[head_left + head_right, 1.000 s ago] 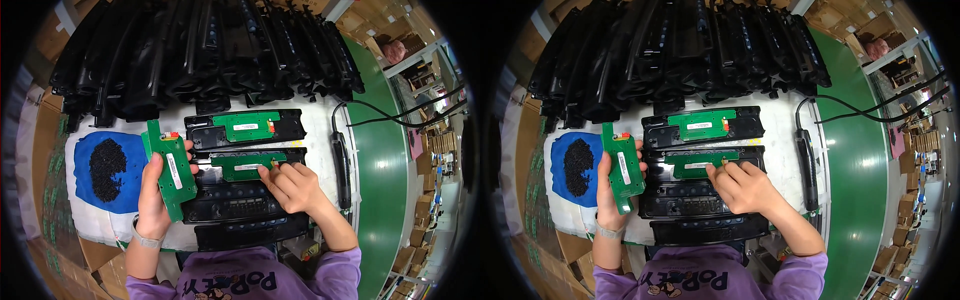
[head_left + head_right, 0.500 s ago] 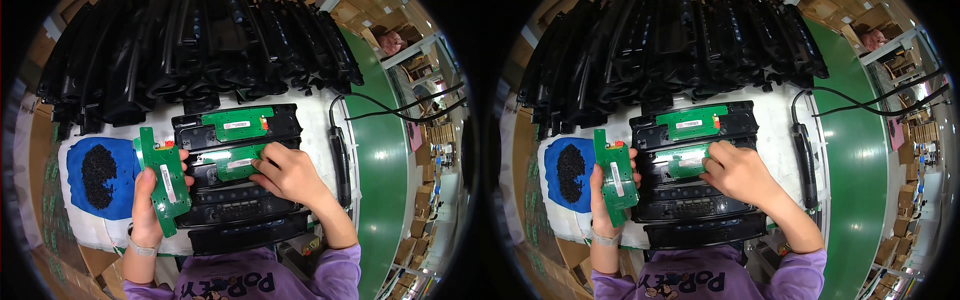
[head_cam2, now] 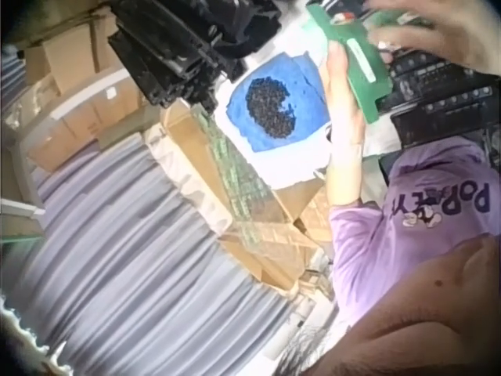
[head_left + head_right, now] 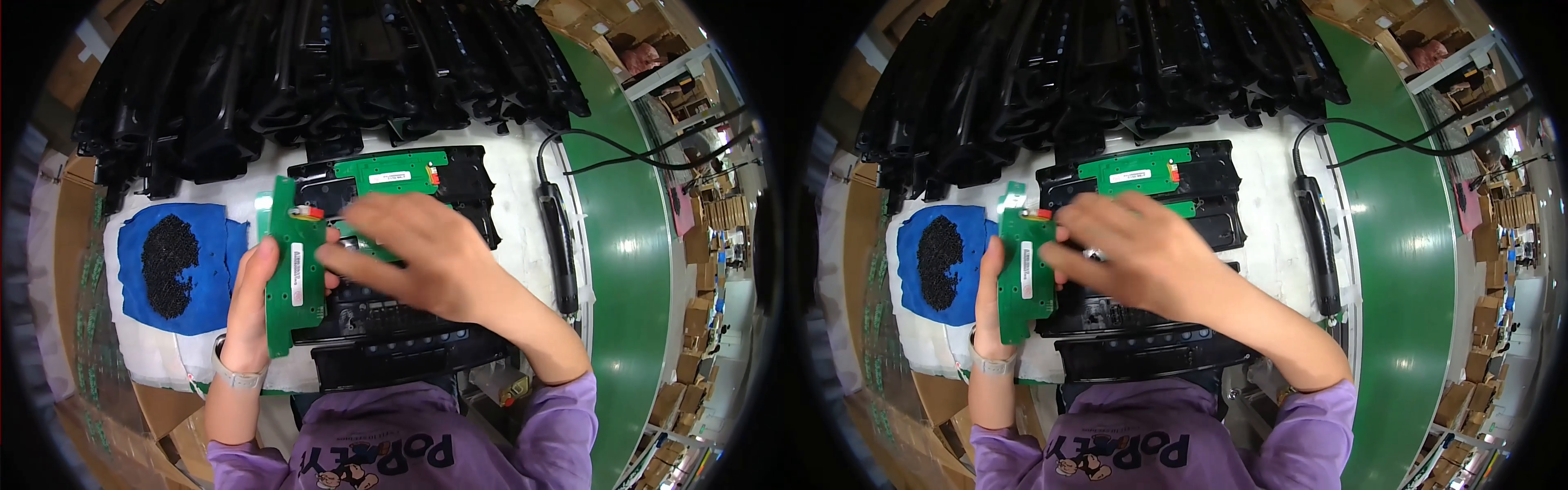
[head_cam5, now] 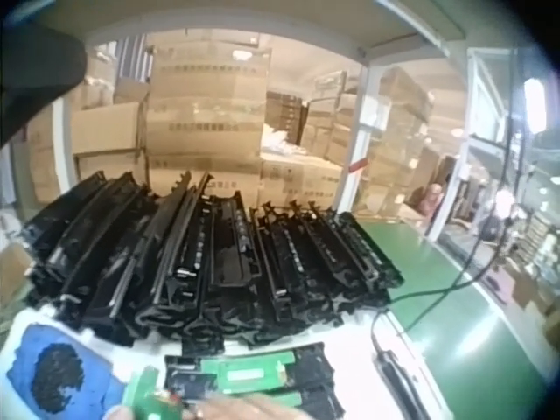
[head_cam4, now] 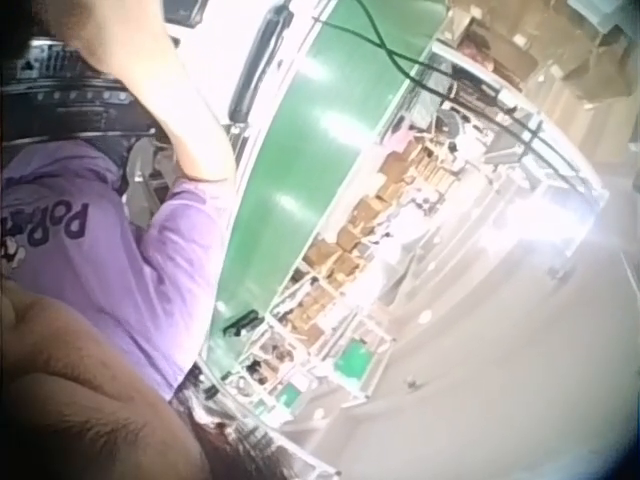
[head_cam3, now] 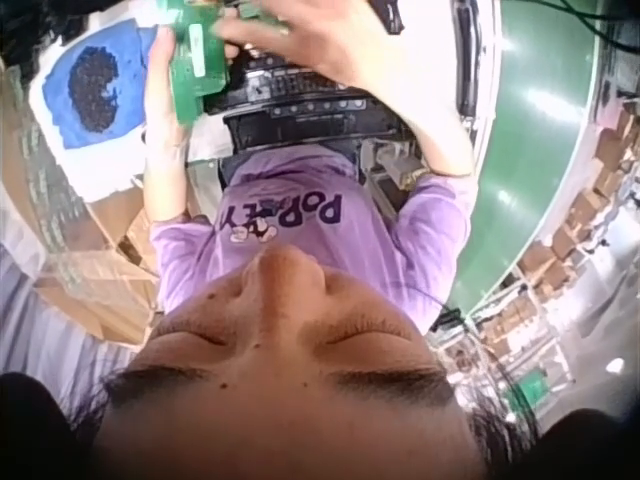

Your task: Assembling components and using an electric screwdriver to secure parts of toner cartridges on a production line.

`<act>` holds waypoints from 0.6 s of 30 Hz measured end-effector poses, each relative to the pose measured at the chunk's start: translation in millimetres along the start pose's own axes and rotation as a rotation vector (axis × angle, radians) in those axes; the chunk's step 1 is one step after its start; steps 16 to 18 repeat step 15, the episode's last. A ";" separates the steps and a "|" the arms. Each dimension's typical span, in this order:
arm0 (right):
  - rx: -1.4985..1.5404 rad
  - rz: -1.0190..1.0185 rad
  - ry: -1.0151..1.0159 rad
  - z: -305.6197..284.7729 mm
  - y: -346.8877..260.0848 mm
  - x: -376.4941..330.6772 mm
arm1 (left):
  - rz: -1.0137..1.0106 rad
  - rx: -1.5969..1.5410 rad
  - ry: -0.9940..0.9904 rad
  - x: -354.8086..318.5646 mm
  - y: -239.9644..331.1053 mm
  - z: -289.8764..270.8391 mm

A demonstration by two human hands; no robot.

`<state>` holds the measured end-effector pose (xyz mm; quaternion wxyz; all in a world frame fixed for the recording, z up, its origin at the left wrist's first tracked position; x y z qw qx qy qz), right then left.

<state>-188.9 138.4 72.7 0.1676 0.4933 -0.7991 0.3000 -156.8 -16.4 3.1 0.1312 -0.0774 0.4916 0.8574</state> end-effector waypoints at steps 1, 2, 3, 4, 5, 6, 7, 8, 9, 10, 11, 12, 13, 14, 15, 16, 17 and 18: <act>-0.089 -0.095 -0.029 7.1 -11.1 5.2 | -0.015 0.032 0.058 -0.5 -3.5 -6.8; -0.178 -0.191 -0.058 13.7 -21.4 9.2 | -0.045 -0.003 0.036 0.8 -6.0 -9.7; -0.221 -0.257 -0.019 20.5 -25.3 8.1 | -0.048 0.010 0.075 0.0 -4.1 -8.5; -0.227 -0.262 -0.016 20.9 -25.8 8.2 | -0.049 0.019 0.115 -1.2 -2.5 -7.3; -0.231 -0.270 -0.030 20.8 -26.2 8.7 | -0.042 0.019 0.111 -1.1 -0.2 -7.0; -0.237 -0.277 -0.044 20.4 -27.4 8.1 | -0.012 0.081 0.034 0.2 2.7 -3.5; -0.225 -0.290 -0.055 20.1 -29.3 6.1 | 0.020 0.142 -0.034 -0.2 5.3 -0.8; -0.225 -0.299 -0.054 17.7 -33.1 5.5 | 0.029 0.141 -0.030 -1.0 6.0 -0.7; -0.220 -0.286 -0.064 15.3 -36.3 4.9 | -0.012 0.069 -0.032 -1.7 3.7 0.5; -0.218 -0.269 -0.075 12.6 -38.2 4.0 | -0.056 -0.003 -0.038 -1.8 1.2 2.2; -0.221 -0.273 -0.077 8.3 -39.5 2.5 | -0.076 -0.001 -0.036 -2.3 2.3 4.9; -0.197 -0.269 -0.047 1.2 -40.1 0.4 | -0.073 -0.004 -0.038 -1.3 2.4 4.4; -0.163 -0.270 -0.015 -3.2 -40.7 -1.5 | -0.070 0.053 -0.078 -1.2 0.7 1.6; -0.161 -0.278 -0.018 -6.4 -41.5 -6.8 | -0.067 0.107 -0.121 0.7 -3.6 -1.2; -0.185 -0.265 0.060 -12.3 -42.2 -16.7 | -0.061 0.103 -0.116 -1.8 -2.8 -3.6; -0.185 -0.265 0.060 -12.3 -42.2 -16.7 | -0.061 0.103 -0.116 -1.8 -2.8 -3.6; -0.185 -0.265 0.060 -12.3 -42.2 -16.7 | -0.061 0.103 -0.116 -1.8 -2.8 -3.6; -0.185 -0.265 0.060 -12.3 -42.2 -16.7 | -0.061 0.103 -0.116 -1.8 -2.8 -3.6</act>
Point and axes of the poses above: each hand's wrist, its own x-axis towards the middle knuckle, its own z-axis out of the palm, y = z × x, the point moved 5 cm from there along x, towards the middle knuckle, and after that the axes turned 1 degree about x, right-handed, at the moved point
